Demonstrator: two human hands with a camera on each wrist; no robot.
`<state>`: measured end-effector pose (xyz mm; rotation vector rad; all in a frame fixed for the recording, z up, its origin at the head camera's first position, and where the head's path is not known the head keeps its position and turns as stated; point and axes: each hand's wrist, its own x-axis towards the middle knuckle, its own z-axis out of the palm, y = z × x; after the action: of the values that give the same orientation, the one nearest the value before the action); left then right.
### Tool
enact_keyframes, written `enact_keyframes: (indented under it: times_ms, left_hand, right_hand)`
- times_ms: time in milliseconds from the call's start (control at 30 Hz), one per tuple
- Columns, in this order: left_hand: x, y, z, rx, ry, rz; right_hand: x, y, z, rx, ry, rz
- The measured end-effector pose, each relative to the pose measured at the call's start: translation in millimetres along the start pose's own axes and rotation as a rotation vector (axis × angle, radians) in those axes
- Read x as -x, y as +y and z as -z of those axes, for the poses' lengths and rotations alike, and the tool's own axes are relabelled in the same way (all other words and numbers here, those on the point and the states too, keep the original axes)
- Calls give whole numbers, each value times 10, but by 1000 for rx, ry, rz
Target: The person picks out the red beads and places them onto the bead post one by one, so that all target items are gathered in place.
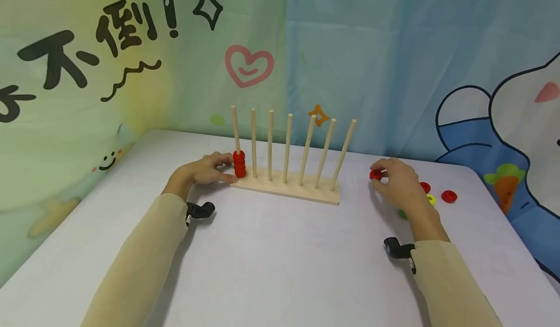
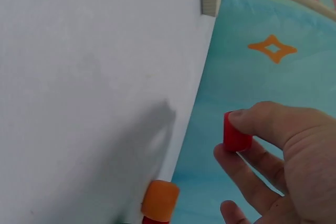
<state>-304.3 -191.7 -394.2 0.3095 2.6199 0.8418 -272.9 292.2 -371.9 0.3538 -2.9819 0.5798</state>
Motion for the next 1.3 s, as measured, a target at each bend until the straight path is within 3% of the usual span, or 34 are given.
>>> enact_keyframes:
  times_ms: [400,833,1300]
  left_hand:
    - [2,58,40,-9,-1,-1]
    - [-10,12,7,-6,-5,-8]
    - [2,16,-6,-19,-4,-9]
  right_hand:
    - [137,-97,72,15,78,88]
    - [257,-266,129,-28,183,204]
    - [313,-452,95,-45,175,290]
